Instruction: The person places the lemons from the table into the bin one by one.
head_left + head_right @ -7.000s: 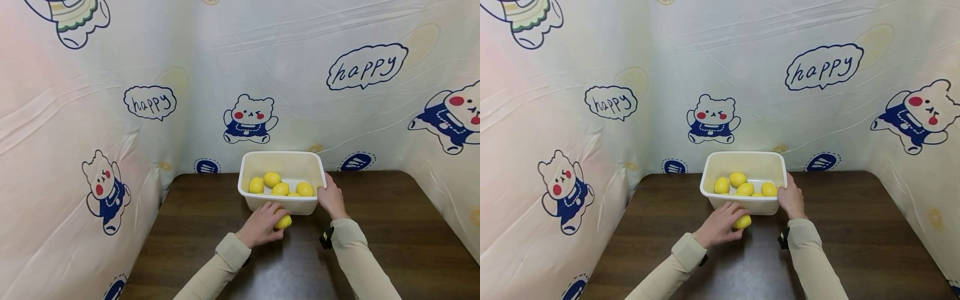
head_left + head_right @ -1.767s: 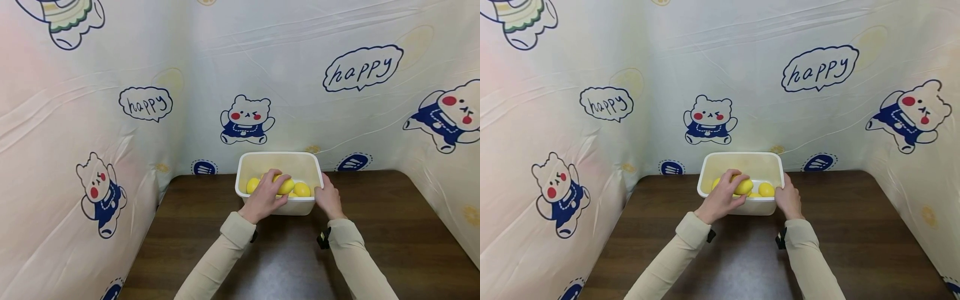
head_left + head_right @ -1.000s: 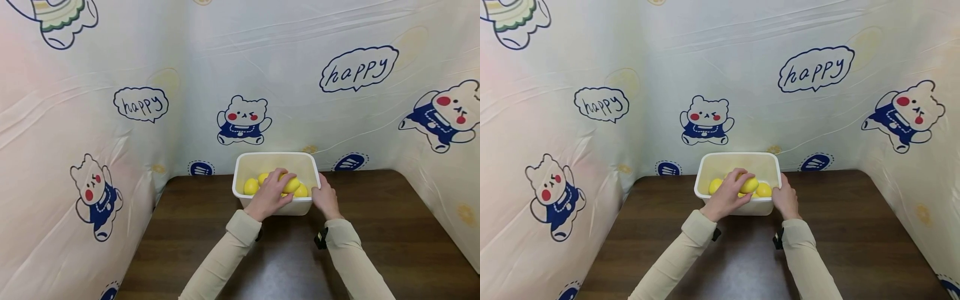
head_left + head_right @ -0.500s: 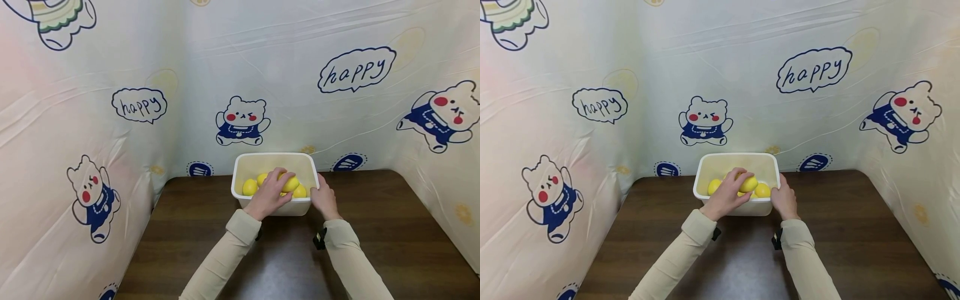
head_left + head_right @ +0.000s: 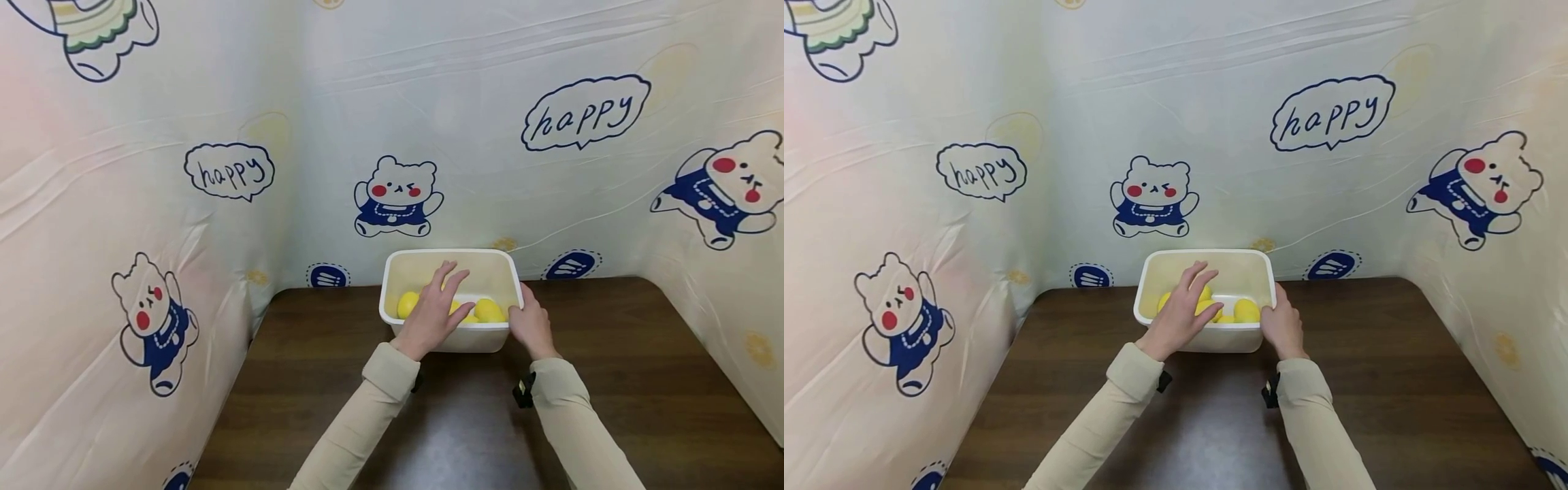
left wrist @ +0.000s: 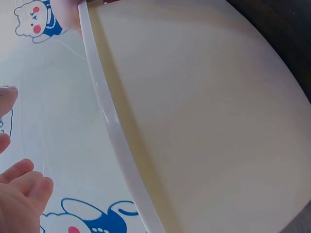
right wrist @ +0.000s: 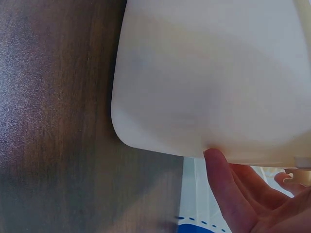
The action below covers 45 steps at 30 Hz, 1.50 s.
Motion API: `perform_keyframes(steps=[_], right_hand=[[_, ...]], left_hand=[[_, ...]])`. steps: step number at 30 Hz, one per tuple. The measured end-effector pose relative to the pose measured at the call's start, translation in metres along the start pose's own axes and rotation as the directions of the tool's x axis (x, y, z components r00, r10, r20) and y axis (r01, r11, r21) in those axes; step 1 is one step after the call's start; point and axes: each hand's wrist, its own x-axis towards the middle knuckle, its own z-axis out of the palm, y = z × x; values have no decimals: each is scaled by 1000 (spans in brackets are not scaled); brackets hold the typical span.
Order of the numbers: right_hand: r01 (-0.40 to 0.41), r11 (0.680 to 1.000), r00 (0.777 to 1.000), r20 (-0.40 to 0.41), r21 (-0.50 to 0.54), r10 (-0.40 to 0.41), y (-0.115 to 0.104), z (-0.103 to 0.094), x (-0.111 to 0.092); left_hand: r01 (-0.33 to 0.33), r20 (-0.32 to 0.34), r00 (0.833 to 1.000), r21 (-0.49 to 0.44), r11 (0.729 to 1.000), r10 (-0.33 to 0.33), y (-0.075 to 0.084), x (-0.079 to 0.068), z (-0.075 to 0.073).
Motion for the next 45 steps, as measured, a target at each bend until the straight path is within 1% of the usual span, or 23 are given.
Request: perform_keyframes(steps=[7, 13, 17, 25, 31, 33, 36, 39, 41, 45], right_hand=[[0, 1000, 1000, 10, -9, 0, 1, -2, 1], [-9, 1000, 1000, 20, 0, 9, 1, -4, 2], [-9, 1000, 1000, 25, -2, 9, 0, -5, 3], [-10, 1000, 999, 32, 1, 9, 3, -6, 2], [-7, 1000, 999, 50, 5, 7, 3, -5, 7], [-4, 1000, 999, 53, -2, 5, 4, -5, 9], [1, 1000, 998, 64, -27, 0, 4, -7, 10], [25, 997, 996, 86, -77, -19, 5, -14, 9], [52, 992, 994, 101, -112, -41, 4, -20, 8], [109, 980, 991, 100, -169, -93, 0, -33, 6]], left_hand=[[4, -15, 1000, -4, 1000, -4, -2, -8, -5], [41, -28, 999, -1, 999, -41, -3, -17, -11], [56, -28, 998, 16, 998, -56, -6, -21, -13], [54, -3, 999, 36, 998, -54, -11, -29, -18], [63, -12, 998, 79, 995, -62, -17, -36, -22], [70, -4, 998, 92, 993, -70, -18, -38, -24], [94, 39, 994, 120, 988, -99, -18, -42, -29], [119, 92, 987, 146, 982, -133, -16, -45, -36], [138, 116, 981, 157, 978, -157, -15, -46, -42], [160, 120, 976, 165, 973, -181, -14, -48, -57]])
